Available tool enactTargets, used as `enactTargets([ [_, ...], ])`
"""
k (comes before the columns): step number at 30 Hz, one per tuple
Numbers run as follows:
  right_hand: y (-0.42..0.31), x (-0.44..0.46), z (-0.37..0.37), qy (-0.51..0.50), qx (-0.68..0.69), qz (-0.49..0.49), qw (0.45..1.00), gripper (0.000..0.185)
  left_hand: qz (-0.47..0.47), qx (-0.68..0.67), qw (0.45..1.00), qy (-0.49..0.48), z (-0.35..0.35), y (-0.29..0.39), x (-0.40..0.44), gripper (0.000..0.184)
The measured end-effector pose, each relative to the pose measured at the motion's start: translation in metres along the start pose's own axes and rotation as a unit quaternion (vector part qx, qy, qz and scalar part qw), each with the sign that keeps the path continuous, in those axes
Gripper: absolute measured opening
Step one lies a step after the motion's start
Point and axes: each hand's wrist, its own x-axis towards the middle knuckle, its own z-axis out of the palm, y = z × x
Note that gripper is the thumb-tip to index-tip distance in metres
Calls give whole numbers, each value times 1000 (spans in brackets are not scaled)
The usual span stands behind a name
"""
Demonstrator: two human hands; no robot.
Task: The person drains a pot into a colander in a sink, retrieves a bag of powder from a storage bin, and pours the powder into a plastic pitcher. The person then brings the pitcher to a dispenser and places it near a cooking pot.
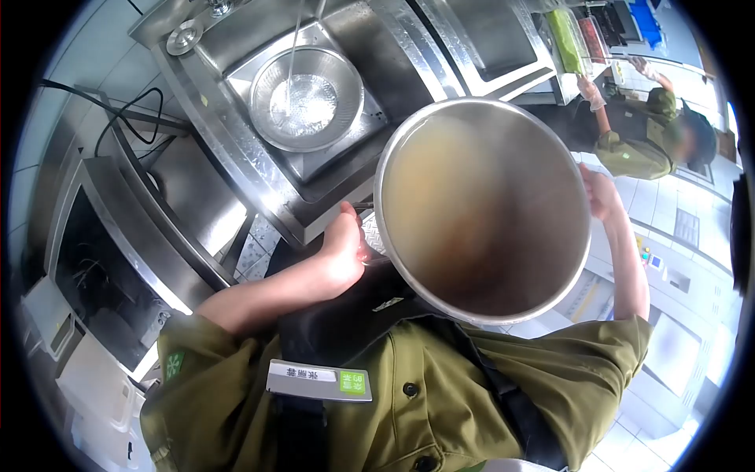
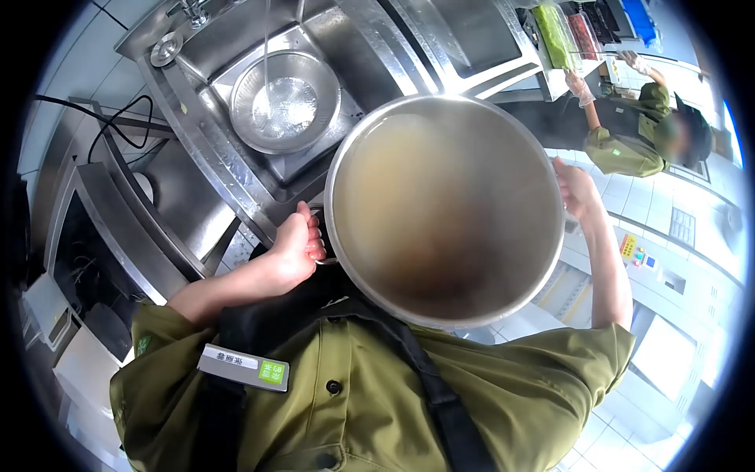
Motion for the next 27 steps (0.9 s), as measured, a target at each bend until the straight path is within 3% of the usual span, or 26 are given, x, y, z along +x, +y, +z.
enactTargets([
  [6, -25, -1, 17, 25, -5, 3, 1000, 27, -8, -22, 1000, 8, 4, 7, -8, 39],
  [9, -31, 3, 13, -30, -17, 19, 999, 26, -28, -26, 999, 6, 2, 7, -4, 41],
  [20, -40, 23, 11, -35, -35, 27, 998, 29, -69, -46, 997, 2, -4, 8, 2, 40],
  [27, -57, 18, 30, 22, -84, 46, 995, 28, -94, -62, 994, -6, -9, 10, 7, 40],
])
